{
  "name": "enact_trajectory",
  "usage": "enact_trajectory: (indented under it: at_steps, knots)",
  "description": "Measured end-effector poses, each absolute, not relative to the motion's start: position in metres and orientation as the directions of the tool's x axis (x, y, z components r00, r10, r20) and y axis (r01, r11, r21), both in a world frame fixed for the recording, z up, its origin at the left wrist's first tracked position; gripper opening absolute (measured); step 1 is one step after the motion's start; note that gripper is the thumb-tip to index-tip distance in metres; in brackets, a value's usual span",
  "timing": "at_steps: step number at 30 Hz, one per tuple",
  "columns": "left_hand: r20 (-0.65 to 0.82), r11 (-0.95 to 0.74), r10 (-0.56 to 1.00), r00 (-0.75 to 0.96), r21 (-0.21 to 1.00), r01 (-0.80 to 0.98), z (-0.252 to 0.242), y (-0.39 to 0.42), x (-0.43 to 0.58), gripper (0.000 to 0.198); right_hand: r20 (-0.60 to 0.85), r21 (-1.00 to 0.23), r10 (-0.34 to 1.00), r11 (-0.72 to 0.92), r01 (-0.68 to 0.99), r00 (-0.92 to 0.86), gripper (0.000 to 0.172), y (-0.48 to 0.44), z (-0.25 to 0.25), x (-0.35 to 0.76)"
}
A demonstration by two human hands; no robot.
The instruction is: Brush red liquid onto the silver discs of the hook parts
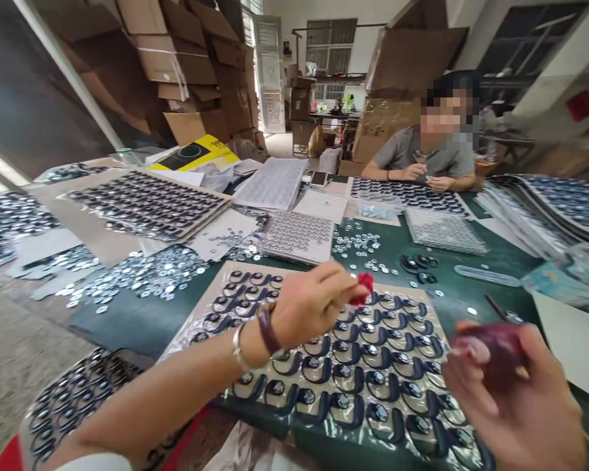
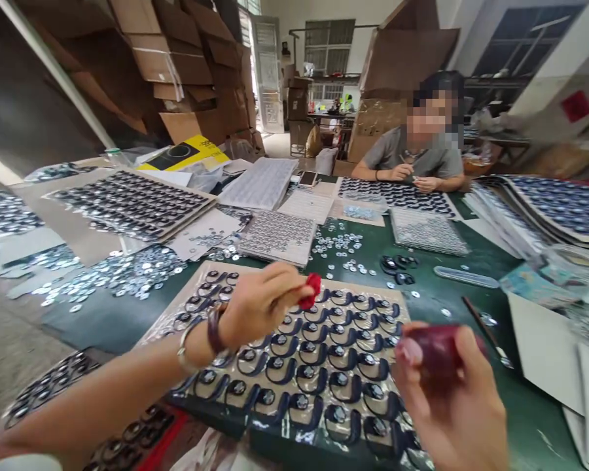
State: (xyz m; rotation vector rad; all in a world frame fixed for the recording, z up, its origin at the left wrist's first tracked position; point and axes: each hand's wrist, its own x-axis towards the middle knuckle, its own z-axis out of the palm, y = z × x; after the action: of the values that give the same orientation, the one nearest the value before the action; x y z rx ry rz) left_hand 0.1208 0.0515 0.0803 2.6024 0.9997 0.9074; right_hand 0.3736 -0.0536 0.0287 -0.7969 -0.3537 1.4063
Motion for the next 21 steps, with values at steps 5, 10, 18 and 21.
enact_trajectory:
  at_steps: [5, 10, 18, 21]
  knots:
    - [0.4, -0.78, 0.623, 0.672, 0.264, 0.567, 0.057, 0.155, 0.199, 0.031, -0.144, -0.631, 0.956, 0.111, -0.768, 0.256, 0.042, 0.004, 0.033, 0.413]
    - [0.31, -0.763, 0.645, 0.699, 0.203, 0.614, 0.037, 0.194, 0.231, 0.032, -0.192, -0.637, 0.944, 0.086, -0.766, 0.267, 0.036, 0.012, 0.002, 0.428]
    - [0.368, -0.807, 0.587, 0.721, 0.196, 0.557, 0.091, 0.088, 0.143, 0.027, -0.305, -0.709, 0.913, -0.028, -0.705, 0.271, 0.047, 0.004, 0.012, 0.403]
    - [0.338, -0.848, 0.529, 0.778, 0.219, 0.482, 0.101, 0.026, 0.084, 0.036, -0.341, -0.723, 0.927, -0.153, -0.674, 0.155, 0.039, -0.006, 0.015, 0.375]
